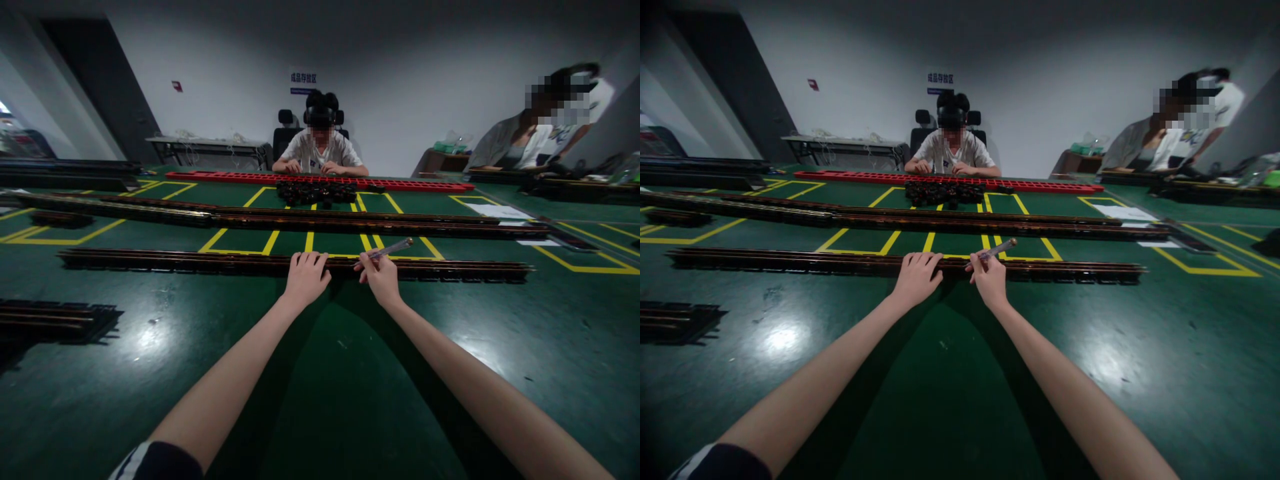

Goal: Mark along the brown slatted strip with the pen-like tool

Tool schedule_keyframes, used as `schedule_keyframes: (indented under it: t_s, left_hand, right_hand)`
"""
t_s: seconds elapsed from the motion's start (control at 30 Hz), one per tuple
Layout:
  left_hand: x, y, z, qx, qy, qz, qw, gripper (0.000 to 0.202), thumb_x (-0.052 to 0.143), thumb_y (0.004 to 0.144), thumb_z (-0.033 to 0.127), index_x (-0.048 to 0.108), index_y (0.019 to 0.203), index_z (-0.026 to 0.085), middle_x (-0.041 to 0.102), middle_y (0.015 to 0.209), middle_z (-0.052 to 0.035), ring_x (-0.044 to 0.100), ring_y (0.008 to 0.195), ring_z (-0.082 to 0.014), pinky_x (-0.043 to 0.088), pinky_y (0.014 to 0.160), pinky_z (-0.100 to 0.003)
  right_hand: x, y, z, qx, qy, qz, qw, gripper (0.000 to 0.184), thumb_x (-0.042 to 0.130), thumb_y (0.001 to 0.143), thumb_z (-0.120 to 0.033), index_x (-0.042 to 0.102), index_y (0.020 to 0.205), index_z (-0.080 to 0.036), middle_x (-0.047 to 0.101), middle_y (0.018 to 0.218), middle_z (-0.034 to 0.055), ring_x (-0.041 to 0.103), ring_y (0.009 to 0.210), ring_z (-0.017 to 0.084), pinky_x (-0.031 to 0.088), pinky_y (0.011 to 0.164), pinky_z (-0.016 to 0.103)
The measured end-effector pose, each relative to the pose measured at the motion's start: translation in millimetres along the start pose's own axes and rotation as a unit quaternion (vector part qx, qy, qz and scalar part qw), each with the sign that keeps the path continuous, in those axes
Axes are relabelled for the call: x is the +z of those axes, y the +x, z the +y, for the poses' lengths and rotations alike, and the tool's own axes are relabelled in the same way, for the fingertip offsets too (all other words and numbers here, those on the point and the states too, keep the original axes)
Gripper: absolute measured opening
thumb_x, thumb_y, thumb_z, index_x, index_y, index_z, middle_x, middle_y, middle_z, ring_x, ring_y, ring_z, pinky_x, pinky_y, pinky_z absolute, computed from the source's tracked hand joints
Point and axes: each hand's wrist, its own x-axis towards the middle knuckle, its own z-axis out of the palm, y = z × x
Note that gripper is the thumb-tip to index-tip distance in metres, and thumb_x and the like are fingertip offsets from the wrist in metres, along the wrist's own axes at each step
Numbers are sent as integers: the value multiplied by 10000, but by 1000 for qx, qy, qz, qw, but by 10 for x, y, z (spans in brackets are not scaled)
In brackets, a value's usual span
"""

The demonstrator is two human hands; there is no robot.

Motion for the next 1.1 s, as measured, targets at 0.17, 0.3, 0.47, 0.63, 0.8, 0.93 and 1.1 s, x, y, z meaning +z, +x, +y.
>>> schedule_keyframes:
  t_s: [0.17, 0.3, 0.47, 0.63, 0.8, 0.93, 1.1]
  left_hand:
    - [4, 0, 1, -4, -2, 1, 1000, 408, 396, 912, 301, 573, 1252, 161, 634, 1213, -121, 554, 1134, -272, 373, 1025, -478]
    - [7, -2, -4, -1, -4, 0, 1000, 410, 394, 913, 308, 572, 1252, 160, 634, 1212, -123, 554, 1132, -272, 374, 1024, -482]
    - [15, -4, -10, 0, -2, 4, 1000, 404, 398, 912, 302, 573, 1248, 163, 636, 1208, -124, 555, 1127, -271, 377, 1017, -483]
    - [23, -2, -12, 2, 0, 8, 1000, 410, 399, 910, 306, 575, 1248, 155, 639, 1203, -128, 556, 1120, -277, 380, 1011, -484]
    - [14, -2, -3, -2, 3, 10, 1000, 400, 412, 899, 293, 583, 1241, 177, 642, 1195, -120, 555, 1122, -278, 375, 1016, -480]
    - [6, -1, 0, -1, 1, 10, 1000, 398, 409, 902, 298, 582, 1242, 187, 640, 1200, -120, 559, 1122, -278, 386, 1007, -484]
    - [-1, 2, 1, -3, -1, 4, 1000, 396, 408, 904, 299, 580, 1243, 188, 641, 1201, -116, 560, 1123, -274, 384, 1013, -484]
  right_hand:
    - [-6, 0, -2, -2, -2, -3, 1000, 462, 570, 772, -646, 540, 781, -185, 657, 663, 32, 533, 420, 102, 461, 411, 239]
    - [-3, -4, -5, 5, -2, -6, 1000, 459, 561, 775, -648, 539, 783, -189, 657, 681, 35, 532, 435, 105, 461, 421, 243]
    - [1, -1, -6, 16, 6, 2, 1000, 461, 561, 772, -649, 537, 779, -188, 656, 665, 28, 530, 422, 103, 447, 418, 241]
    - [10, 12, 8, 21, 15, 10, 1000, 433, 566, 786, -619, 534, 774, -188, 659, 662, 25, 530, 414, 97, 439, 407, 229]
    - [22, 16, 14, 23, 21, 23, 999, 442, 570, 774, -629, 527, 775, -190, 657, 635, 18, 523, 392, 95, 435, 389, 226]
    - [14, 6, -10, 19, 16, 13, 1000, 449, 553, 782, -636, 537, 784, -187, 662, 670, 28, 539, 416, 100, 450, 399, 232]
    - [-2, -1, -32, 22, 22, 4, 1000, 478, 556, 763, -666, 540, 800, -190, 657, 673, 28, 549, 433, 106, 465, 409, 237]
